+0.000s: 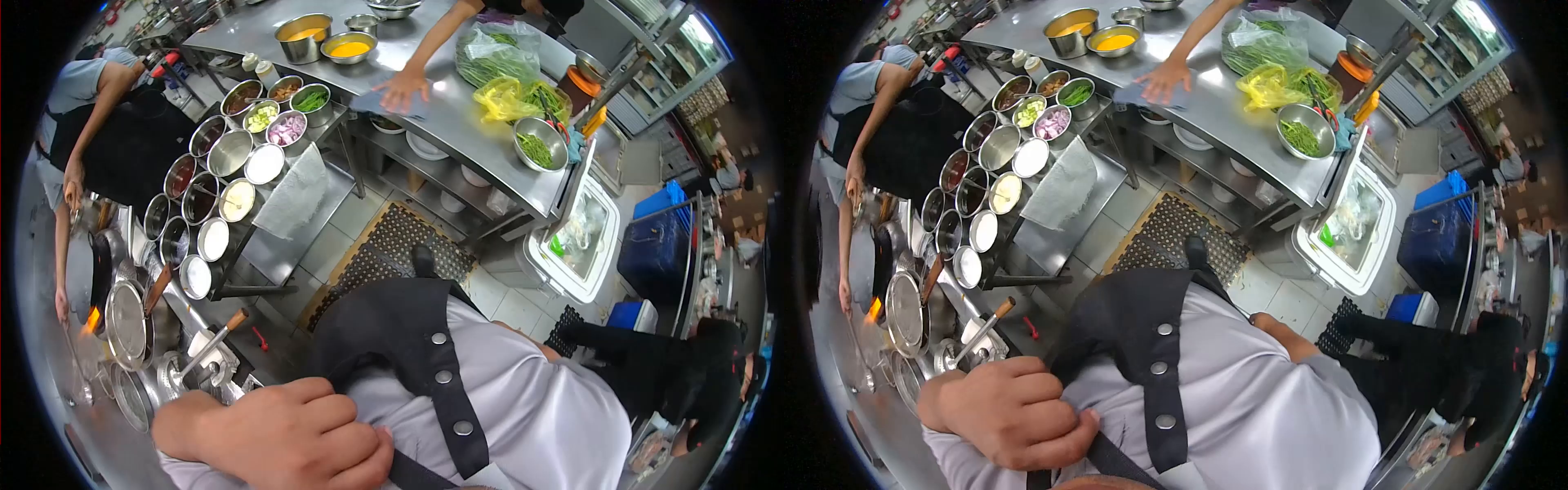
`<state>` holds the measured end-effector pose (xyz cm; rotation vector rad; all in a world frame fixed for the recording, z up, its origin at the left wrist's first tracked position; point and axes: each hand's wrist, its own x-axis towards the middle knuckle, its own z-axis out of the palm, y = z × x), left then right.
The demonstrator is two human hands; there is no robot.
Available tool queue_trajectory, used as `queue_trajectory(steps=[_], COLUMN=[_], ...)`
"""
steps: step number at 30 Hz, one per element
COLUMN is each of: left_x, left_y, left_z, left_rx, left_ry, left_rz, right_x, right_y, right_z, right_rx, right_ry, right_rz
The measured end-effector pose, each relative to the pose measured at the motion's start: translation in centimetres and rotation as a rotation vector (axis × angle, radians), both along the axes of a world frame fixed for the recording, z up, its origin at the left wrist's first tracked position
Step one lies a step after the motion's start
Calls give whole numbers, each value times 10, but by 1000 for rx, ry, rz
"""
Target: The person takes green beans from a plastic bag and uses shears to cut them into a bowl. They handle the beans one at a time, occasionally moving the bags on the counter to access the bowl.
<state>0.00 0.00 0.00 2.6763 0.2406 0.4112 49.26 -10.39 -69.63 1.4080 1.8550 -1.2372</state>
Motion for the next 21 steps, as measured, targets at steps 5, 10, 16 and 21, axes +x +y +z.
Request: queue_trajectory(steps=[5,10,16,21], left_x=[41,65,96,151], left_y=[28,78,151,198], left_z=[14,21,-42,-187], left_rx=[32,-97,-796,-1220], left_ry=[126,467,152,-585], left_rz=[60,227,147,849], right_x=[-18,-58,-15,77], right_y=[118,272,338,384], right_z=[121,311,444,409], right_rx=[308,527,861,1399], right_ry=[147,541,879,194], right_rz=[-269,-266,-516,-882])
